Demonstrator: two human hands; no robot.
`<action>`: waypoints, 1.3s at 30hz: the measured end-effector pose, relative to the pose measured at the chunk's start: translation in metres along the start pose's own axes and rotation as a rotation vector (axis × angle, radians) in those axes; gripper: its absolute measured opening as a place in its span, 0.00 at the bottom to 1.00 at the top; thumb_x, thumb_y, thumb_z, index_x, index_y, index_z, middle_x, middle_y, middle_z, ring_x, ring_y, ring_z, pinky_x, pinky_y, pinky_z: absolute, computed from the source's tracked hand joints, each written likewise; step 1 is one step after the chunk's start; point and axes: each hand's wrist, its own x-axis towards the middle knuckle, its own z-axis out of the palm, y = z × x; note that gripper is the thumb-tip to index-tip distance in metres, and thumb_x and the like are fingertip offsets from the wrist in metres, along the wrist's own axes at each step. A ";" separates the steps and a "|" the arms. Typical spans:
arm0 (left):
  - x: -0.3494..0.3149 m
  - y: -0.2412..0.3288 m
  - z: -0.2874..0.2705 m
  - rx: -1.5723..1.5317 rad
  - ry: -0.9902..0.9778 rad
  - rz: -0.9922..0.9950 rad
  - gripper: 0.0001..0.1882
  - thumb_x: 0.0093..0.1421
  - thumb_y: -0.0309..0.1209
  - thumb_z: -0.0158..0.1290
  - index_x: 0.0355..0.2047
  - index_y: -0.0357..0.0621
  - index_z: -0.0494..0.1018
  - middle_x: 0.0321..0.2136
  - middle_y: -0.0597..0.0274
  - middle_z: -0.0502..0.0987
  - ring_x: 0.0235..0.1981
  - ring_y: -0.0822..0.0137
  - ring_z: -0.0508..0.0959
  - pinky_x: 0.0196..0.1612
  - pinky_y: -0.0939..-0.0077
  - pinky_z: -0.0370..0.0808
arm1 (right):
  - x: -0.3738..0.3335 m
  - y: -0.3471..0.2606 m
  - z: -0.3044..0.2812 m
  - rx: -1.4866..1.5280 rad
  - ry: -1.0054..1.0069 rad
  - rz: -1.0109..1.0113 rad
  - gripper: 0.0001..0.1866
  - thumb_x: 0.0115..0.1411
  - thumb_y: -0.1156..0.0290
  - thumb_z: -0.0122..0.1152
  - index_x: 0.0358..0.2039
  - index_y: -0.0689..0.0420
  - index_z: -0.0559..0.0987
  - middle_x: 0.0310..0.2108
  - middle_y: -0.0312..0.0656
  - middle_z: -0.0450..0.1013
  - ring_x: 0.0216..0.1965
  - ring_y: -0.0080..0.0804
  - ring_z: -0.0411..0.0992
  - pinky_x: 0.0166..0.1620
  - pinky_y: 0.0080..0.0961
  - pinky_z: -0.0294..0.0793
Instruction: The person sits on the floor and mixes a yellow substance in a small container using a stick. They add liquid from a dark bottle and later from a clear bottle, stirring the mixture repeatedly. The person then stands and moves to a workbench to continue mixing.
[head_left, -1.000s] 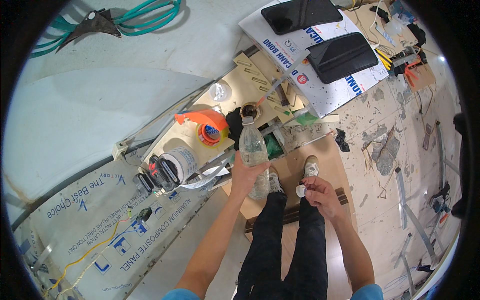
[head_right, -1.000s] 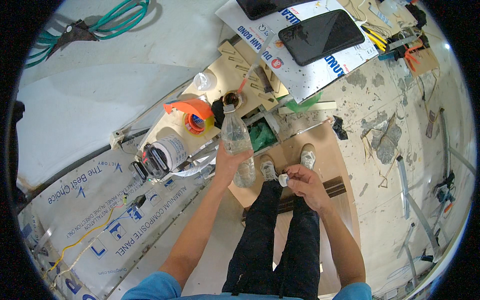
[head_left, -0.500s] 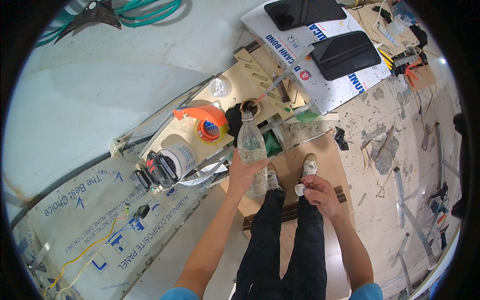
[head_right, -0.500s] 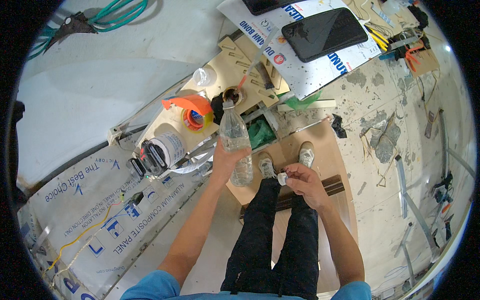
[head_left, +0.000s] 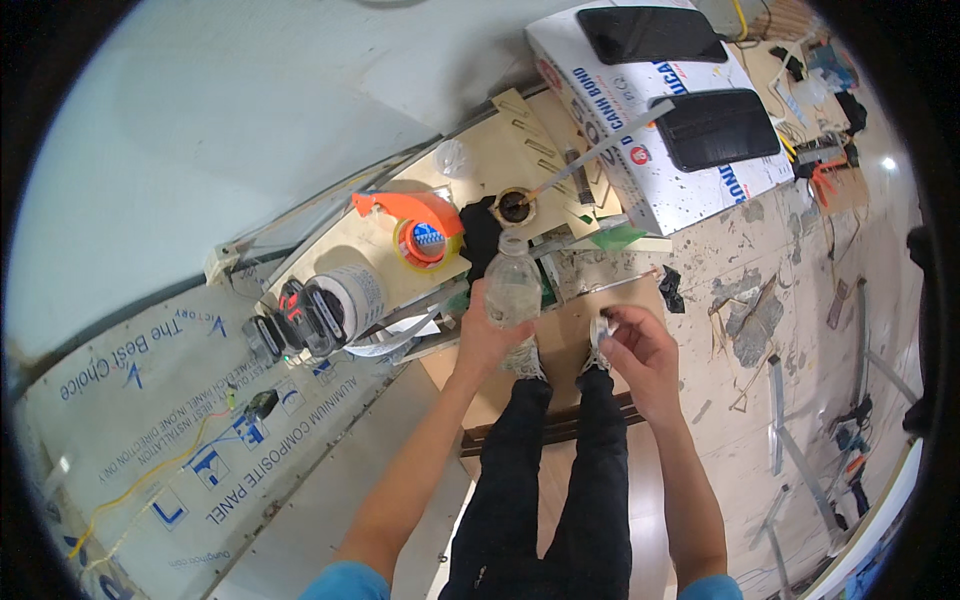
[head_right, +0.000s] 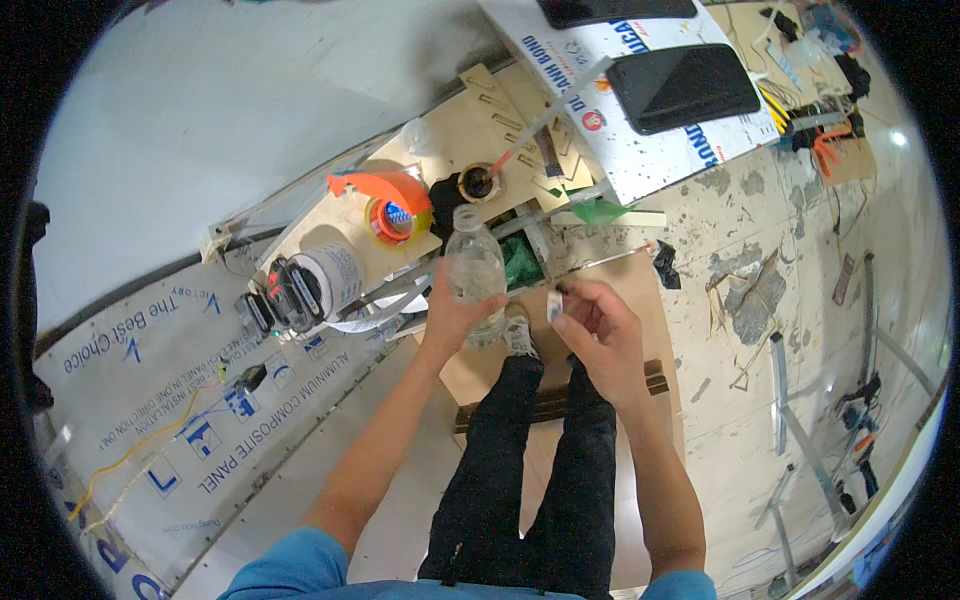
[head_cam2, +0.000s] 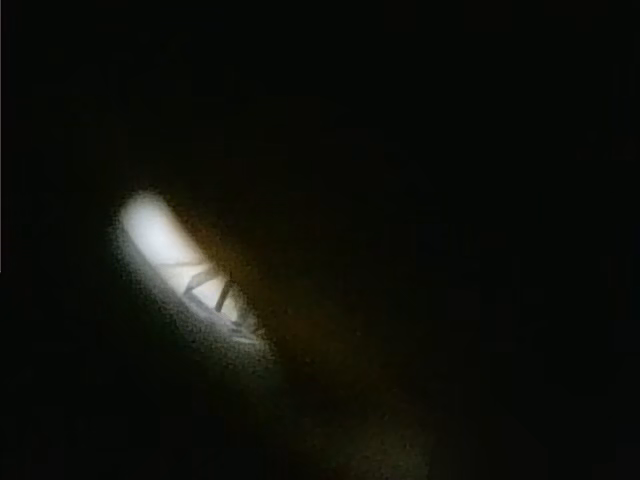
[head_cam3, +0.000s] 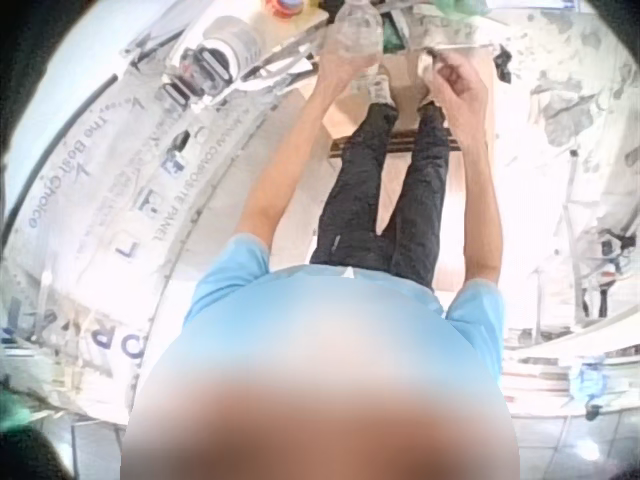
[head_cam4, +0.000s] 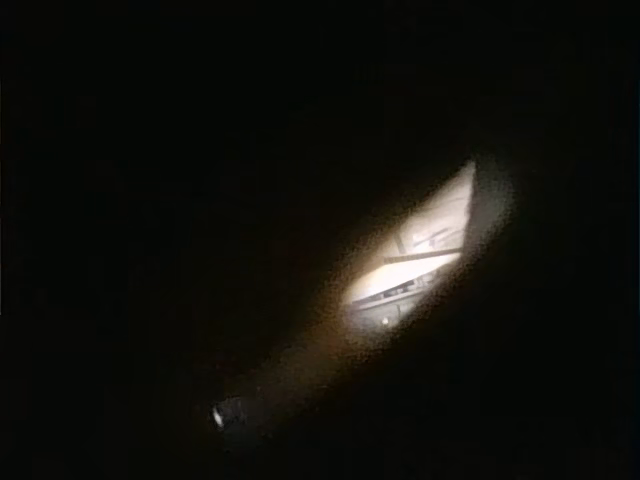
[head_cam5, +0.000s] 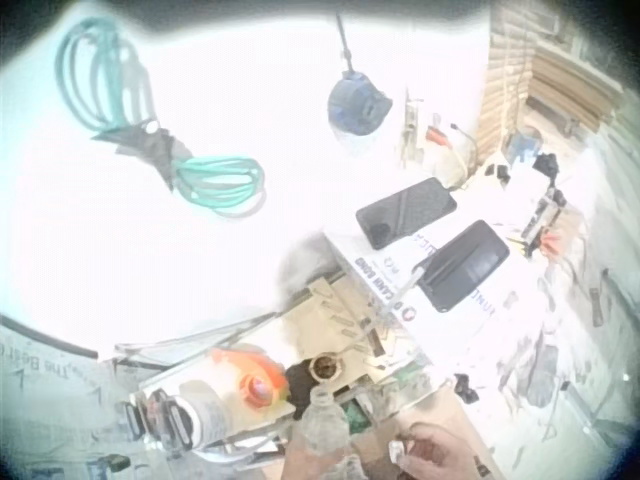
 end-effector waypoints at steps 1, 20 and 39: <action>-0.003 -0.001 -0.002 -0.024 -0.041 0.040 0.45 0.48 0.35 0.78 0.63 0.42 0.66 0.53 0.54 0.80 0.54 0.59 0.80 0.60 0.63 0.75 | 0.007 -0.010 0.008 -0.171 -0.012 -0.081 0.21 0.63 0.85 0.67 0.56 0.61 0.78 0.42 0.34 0.74 0.34 0.20 0.71 0.34 0.19 0.71; -0.034 -0.022 -0.064 0.162 -0.581 0.414 0.48 0.43 0.44 0.76 0.62 0.47 0.67 0.56 0.50 0.77 0.59 0.45 0.76 0.61 0.54 0.73 | 0.012 -0.111 0.072 -1.230 -0.832 -0.608 0.19 0.58 0.78 0.71 0.50 0.61 0.78 0.44 0.46 0.74 0.43 0.46 0.79 0.40 0.39 0.82; -0.057 -0.014 -0.096 -0.068 -0.808 0.269 0.44 0.41 0.38 0.77 0.59 0.45 0.69 0.49 0.51 0.82 0.51 0.52 0.82 0.56 0.60 0.77 | -0.010 -0.123 0.116 -1.226 -0.930 -0.571 0.24 0.54 0.81 0.74 0.53 0.59 0.80 0.38 0.46 0.76 0.35 0.42 0.76 0.35 0.35 0.76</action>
